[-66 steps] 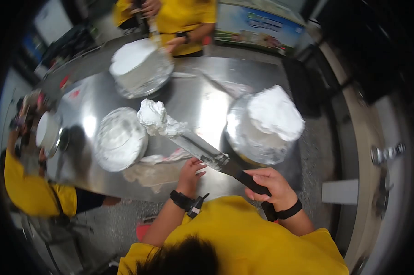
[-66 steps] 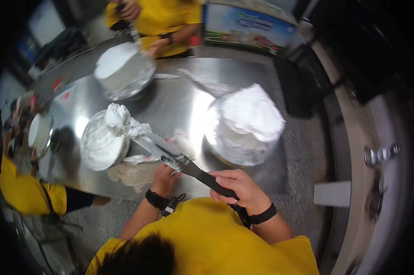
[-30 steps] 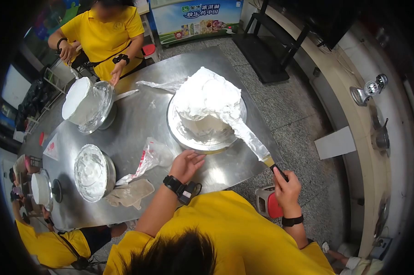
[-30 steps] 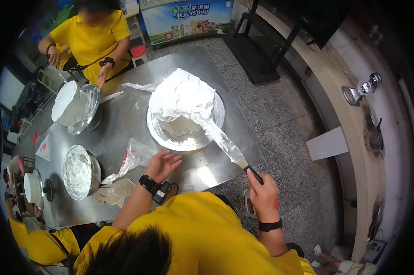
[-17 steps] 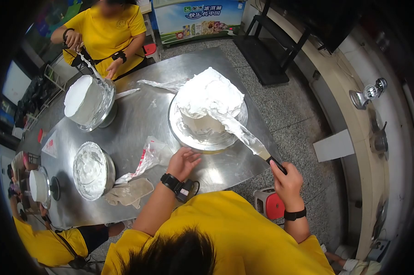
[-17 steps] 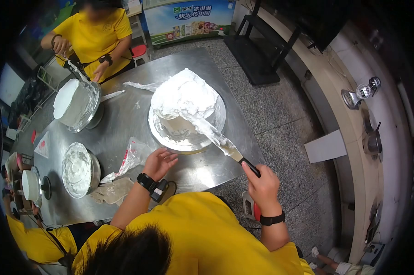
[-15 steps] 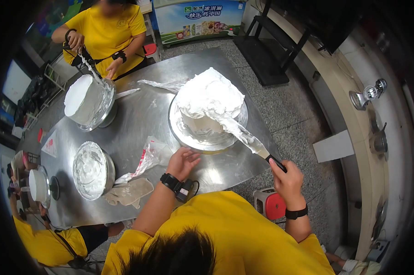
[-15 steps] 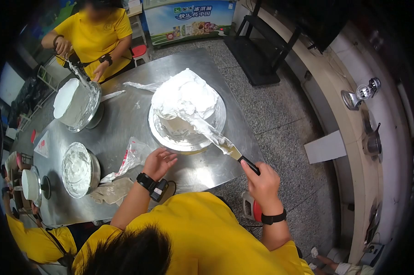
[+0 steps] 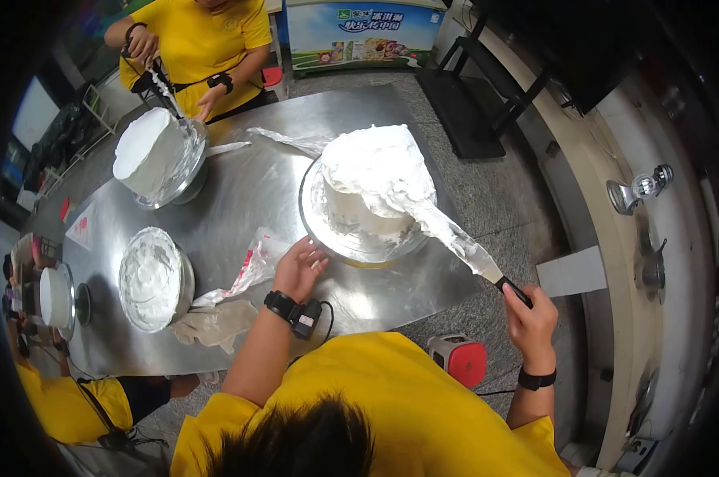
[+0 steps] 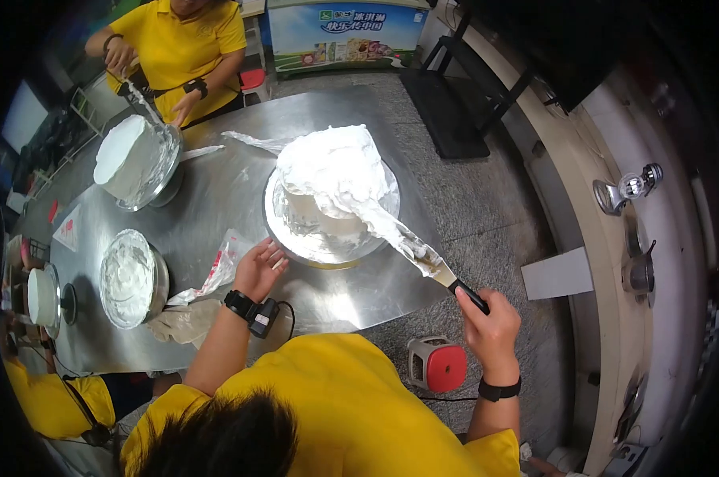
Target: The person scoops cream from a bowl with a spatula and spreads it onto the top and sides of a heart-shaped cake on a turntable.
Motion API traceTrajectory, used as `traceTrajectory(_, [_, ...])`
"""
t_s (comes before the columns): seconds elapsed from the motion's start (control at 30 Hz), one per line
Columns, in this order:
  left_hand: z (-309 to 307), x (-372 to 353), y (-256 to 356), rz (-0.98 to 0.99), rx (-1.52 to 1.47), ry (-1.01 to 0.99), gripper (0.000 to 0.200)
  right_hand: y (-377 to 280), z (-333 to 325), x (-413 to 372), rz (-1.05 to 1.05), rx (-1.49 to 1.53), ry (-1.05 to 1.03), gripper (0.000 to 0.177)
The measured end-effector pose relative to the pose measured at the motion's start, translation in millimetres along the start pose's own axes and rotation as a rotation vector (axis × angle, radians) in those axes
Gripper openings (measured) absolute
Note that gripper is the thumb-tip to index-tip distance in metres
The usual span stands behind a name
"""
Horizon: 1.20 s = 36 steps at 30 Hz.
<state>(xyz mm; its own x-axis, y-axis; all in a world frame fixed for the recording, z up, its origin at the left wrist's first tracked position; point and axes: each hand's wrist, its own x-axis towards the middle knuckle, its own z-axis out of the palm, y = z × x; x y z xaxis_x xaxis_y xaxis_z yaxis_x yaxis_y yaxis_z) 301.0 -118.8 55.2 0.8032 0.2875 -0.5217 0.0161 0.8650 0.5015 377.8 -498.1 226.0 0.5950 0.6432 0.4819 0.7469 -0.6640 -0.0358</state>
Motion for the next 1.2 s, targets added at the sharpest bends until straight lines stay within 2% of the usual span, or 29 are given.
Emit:
traceTrajectory(0.27, [-4.6,-1.9,-12.1,-0.072,-0.019,-0.114,0.033,-35.7,21.4,25.4,-0.015,0.031,-0.037,0.040])
traceTrajectory(0.37, [-4.5,-1.7,-10.3,-0.071,-0.038,-0.056,0.034,-33.1,16.9,23.7,-0.021,0.038,-0.055,0.042])
traceTrajectory(0.43, [-5.4,-1.8,-7.3,-0.068,-0.037,-0.116,0.035,-28.4,10.7,17.9,-0.024,0.049,-0.073,0.042])
traceTrajectory(0.53, [-6.4,-0.6,-5.9,-0.055,-0.054,-0.103,0.036,-18.2,-1.0,10.8,-0.014,0.062,-0.076,0.042])
traceTrajectory(0.63, [-6.6,-0.7,-3.6,-0.055,-0.057,-0.105,0.037,-11.7,-12.7,3.8,0.184,0.261,-0.087,0.036])
traceTrajectory(0.77, [-2.9,-5.4,-2.5,-0.057,-0.044,-0.057,0.038,-16.9,-19.4,9.0,0.223,0.316,-0.047,0.036])
traceTrajectory(0.93, [0.1,-7.2,-5.0,-0.056,-0.065,-0.039,0.041,-52.6,-0.3,43.8,-0.049,0.061,-0.068,0.043])
traceTrajectory(1.2, [-9.0,0.0,-3.1,-0.033,-0.057,-0.091,0.045,-50.1,-7.5,29.5,-0.038,0.006,-0.126,0.044])
